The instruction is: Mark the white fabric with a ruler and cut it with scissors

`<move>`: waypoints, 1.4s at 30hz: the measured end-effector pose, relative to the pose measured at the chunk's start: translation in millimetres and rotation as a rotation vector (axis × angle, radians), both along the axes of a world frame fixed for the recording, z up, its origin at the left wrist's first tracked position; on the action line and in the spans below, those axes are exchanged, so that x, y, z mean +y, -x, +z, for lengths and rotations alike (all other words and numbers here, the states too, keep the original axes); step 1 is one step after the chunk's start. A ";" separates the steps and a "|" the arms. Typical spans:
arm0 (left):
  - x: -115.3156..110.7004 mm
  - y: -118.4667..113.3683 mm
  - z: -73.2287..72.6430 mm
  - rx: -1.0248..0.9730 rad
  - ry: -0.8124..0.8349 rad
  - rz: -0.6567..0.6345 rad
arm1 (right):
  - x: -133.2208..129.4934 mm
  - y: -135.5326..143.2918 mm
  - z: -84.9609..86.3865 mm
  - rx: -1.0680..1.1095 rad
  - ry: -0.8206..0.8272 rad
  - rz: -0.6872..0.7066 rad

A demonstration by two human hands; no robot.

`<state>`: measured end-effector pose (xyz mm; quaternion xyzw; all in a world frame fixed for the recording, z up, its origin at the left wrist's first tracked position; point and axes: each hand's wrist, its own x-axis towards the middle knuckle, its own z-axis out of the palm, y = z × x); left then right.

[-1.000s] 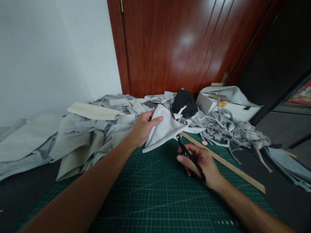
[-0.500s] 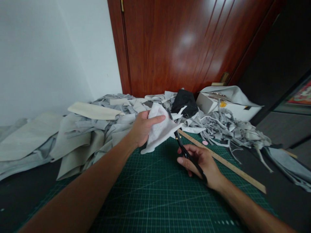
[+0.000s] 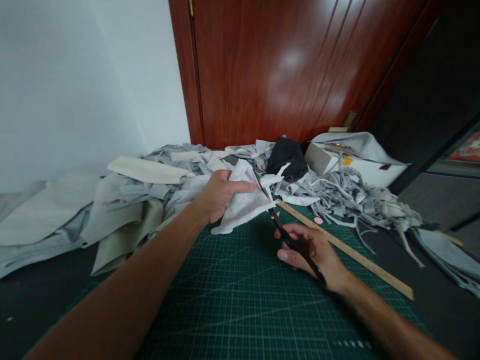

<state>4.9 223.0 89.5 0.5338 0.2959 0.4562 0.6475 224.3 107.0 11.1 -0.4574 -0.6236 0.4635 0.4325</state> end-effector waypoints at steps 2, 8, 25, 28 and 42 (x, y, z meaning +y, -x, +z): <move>-1.1 -0.1 0.9 0.009 0.002 -0.014 | 0.2 0.5 0.4 -0.007 -0.001 -0.001; -2.3 -0.5 0.8 0.036 -0.016 -0.036 | -0.4 2.9 3.6 -0.012 -0.006 -0.007; -0.7 0.9 2.6 0.040 0.007 -0.040 | -1.6 6.4 9.4 -0.051 -0.011 -0.019; -0.5 1.1 3.4 0.031 0.012 -0.051 | -1.8 7.3 10.9 -0.074 -0.008 -0.024; -1.8 2.6 7.4 0.024 0.058 -0.048 | -1.7 6.4 4.5 -0.069 0.019 -0.014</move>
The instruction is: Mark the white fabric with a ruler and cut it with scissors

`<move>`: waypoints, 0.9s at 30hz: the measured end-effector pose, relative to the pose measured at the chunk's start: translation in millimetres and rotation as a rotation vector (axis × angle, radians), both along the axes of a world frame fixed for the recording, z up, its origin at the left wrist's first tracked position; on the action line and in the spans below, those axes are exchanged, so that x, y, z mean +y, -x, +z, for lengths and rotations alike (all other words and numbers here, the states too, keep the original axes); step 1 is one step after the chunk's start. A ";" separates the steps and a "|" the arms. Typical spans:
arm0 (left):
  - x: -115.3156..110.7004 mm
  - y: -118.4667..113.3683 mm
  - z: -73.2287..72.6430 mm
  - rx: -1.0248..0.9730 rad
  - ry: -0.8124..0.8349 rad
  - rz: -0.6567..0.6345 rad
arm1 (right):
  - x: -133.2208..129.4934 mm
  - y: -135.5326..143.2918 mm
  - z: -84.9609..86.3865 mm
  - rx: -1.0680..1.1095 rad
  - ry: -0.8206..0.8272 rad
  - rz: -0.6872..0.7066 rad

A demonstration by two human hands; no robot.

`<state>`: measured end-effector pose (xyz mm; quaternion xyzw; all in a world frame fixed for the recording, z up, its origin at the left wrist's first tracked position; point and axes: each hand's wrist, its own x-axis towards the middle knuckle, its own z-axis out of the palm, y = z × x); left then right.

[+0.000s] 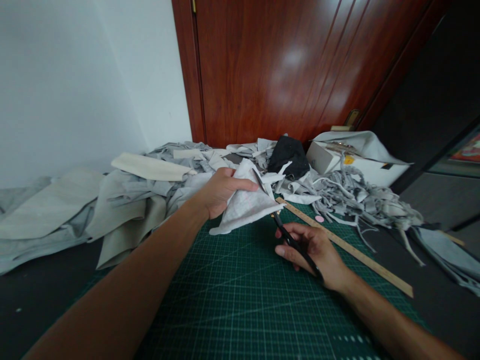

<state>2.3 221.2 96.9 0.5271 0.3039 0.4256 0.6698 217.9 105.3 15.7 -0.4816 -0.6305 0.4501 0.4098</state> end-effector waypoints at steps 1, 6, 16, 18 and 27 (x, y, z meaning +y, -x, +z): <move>0.1 0.5 0.3 0.002 0.005 0.008 | 0.0 0.0 -0.2 0.004 0.002 0.000; 1.9 5.8 0.5 -0.005 -0.034 -0.028 | -0.7 0.2 0.9 0.008 0.024 -0.038; 15.8 21.1 -0.5 0.010 -0.180 0.038 | 2.2 -1.5 2.0 0.011 0.026 -0.066; 17.1 21.8 -1.7 0.012 -0.186 0.028 | 2.6 -1.8 1.2 0.020 0.030 -0.071; 16.7 10.3 -10.3 -0.078 -0.206 0.026 | 1.5 -0.3 1.3 0.003 0.024 -0.051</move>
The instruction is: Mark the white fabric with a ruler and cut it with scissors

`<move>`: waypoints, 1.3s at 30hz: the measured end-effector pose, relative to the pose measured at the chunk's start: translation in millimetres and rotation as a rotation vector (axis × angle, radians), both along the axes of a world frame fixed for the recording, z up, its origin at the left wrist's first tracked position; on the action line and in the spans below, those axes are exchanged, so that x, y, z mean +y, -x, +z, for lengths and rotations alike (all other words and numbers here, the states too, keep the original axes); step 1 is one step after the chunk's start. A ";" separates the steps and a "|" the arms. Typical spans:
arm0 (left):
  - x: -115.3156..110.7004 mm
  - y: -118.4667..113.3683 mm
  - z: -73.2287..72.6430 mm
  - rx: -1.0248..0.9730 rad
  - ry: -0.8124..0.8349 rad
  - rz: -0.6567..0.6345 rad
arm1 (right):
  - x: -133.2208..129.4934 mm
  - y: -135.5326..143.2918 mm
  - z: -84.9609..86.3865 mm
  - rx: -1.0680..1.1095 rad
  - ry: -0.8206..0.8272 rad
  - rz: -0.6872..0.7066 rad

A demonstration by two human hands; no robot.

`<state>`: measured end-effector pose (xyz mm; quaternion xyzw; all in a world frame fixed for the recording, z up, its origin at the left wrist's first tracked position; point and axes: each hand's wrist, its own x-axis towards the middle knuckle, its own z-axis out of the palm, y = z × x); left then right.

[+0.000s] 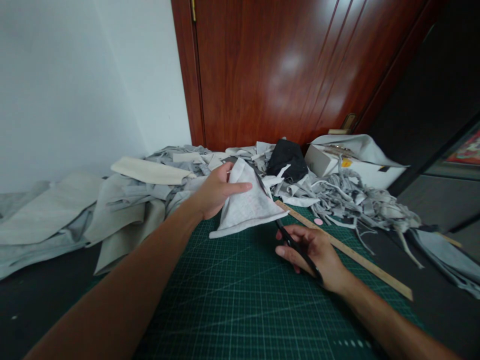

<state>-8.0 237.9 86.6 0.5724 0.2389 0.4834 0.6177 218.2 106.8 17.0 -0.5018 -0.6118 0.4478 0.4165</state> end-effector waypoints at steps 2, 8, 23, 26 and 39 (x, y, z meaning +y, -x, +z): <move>0.1 -0.3 -0.5 -0.026 -0.020 0.031 | 0.2 0.5 0.5 0.002 -0.002 -0.006; 4.7 9.5 -0.1 -0.025 -0.018 -0.001 | 0.6 -0.8 -0.4 0.019 -0.004 -0.021; -10.3 -1.6 5.8 -0.026 0.067 -0.016 | 1.6 -2.0 -4.2 0.036 0.010 0.013; -11.7 -3.4 7.6 -0.045 0.076 0.025 | 2.6 -3.2 -5.7 0.039 0.013 0.020; -14.2 -2.9 10.0 0.054 0.165 -0.034 | 1.1 -6.3 -2.2 0.083 0.019 0.095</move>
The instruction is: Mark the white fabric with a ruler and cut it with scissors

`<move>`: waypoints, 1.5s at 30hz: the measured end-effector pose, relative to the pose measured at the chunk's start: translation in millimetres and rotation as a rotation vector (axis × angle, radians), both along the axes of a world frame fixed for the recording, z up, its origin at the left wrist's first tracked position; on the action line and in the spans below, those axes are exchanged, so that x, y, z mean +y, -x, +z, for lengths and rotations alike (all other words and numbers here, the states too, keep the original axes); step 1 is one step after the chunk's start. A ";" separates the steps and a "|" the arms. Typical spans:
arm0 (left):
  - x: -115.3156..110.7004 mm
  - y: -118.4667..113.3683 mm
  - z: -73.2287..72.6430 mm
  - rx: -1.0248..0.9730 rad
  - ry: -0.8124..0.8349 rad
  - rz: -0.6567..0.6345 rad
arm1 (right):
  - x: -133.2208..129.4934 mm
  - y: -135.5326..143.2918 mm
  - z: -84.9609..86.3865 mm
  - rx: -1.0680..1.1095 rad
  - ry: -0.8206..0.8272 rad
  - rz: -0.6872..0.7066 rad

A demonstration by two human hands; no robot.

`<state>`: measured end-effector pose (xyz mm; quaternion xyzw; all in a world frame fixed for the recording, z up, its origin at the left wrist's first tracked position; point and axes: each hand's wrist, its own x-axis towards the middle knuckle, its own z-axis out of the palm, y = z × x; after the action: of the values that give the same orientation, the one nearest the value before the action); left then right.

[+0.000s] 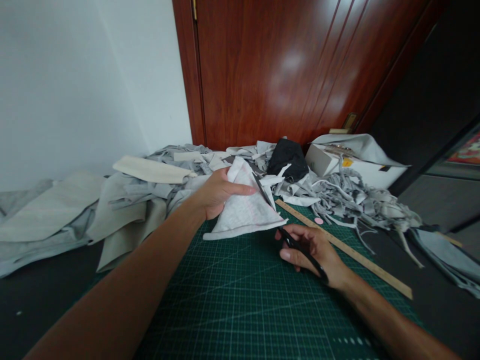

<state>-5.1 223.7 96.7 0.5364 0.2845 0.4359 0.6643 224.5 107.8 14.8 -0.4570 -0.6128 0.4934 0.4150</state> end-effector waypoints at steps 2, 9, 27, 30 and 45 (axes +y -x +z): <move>0.3 0.3 -0.8 -0.001 0.002 -0.007 | -0.1 -0.7 -0.1 0.005 -0.001 0.009; -0.4 -1.3 -1.7 0.009 0.018 -0.023 | 0.9 0.8 1.2 0.014 0.006 0.023; 0.8 -1.9 -3.2 0.018 -0.011 -0.038 | -0.3 3.4 4.1 0.011 0.014 0.014; 0.7 -2.0 -3.4 0.020 -0.010 -0.029 | -0.6 3.0 4.4 0.015 0.017 0.011; -2.6 -2.4 -1.2 0.020 0.008 -0.021 | -1.0 5.3 4.2 -0.023 -0.019 0.000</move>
<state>-2.7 221.1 95.5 0.5412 0.2873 0.4223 0.6680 219.3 106.8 18.9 -0.4585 -0.6221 0.4825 0.4122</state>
